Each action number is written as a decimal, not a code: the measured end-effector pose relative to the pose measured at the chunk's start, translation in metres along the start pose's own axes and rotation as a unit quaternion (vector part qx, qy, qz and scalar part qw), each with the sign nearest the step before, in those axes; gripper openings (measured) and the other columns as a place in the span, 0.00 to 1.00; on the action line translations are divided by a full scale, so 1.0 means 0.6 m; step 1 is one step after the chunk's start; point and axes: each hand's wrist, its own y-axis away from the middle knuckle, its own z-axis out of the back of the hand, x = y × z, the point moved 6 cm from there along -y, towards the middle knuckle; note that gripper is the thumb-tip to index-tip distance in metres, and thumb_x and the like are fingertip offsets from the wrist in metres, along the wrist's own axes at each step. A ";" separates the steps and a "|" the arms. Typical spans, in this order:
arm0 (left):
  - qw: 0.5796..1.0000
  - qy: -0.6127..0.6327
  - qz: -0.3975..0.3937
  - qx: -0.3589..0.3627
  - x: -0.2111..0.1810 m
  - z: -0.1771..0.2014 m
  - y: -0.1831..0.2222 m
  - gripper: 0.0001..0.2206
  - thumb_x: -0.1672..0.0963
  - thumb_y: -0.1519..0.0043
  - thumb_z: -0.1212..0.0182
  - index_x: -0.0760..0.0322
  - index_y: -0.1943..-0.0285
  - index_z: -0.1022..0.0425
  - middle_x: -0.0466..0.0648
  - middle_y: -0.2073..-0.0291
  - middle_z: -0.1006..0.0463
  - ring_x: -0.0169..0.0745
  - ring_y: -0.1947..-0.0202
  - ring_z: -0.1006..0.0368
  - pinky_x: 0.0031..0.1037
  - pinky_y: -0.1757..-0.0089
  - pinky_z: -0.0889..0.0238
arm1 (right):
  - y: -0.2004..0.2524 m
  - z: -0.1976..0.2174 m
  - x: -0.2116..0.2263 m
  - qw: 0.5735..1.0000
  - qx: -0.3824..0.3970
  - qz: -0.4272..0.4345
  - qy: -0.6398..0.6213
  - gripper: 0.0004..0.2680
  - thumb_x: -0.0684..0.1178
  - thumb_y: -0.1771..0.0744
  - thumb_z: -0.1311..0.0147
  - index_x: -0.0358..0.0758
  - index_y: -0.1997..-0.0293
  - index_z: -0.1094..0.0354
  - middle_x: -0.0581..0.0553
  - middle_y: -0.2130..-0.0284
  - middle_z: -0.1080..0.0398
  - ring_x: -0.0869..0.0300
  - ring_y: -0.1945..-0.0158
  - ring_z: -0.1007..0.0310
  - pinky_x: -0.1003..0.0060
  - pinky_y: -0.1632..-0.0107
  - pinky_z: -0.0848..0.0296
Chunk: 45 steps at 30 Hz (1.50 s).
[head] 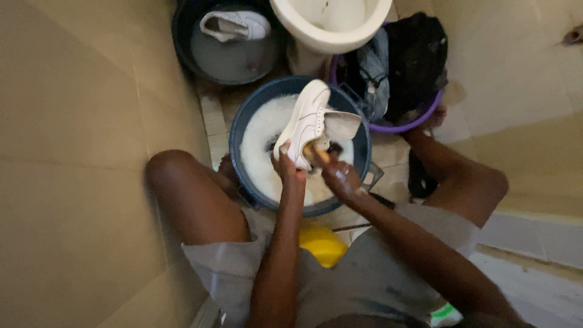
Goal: A person is hand-washing a white sneaker in a basin of soapy water using a scrubbing brush.
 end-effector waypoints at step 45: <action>0.967 -0.181 0.128 -0.126 0.163 0.119 -0.161 0.56 0.45 0.50 0.20 0.54 0.14 0.55 0.70 0.23 0.49 0.71 0.24 0.45 0.64 0.33 0.47 | -0.049 -0.306 -0.036 0.943 0.256 -0.139 -0.163 0.17 0.52 0.28 0.53 0.36 0.32 0.32 0.27 0.55 0.24 0.35 0.49 0.19 0.41 0.52 0.19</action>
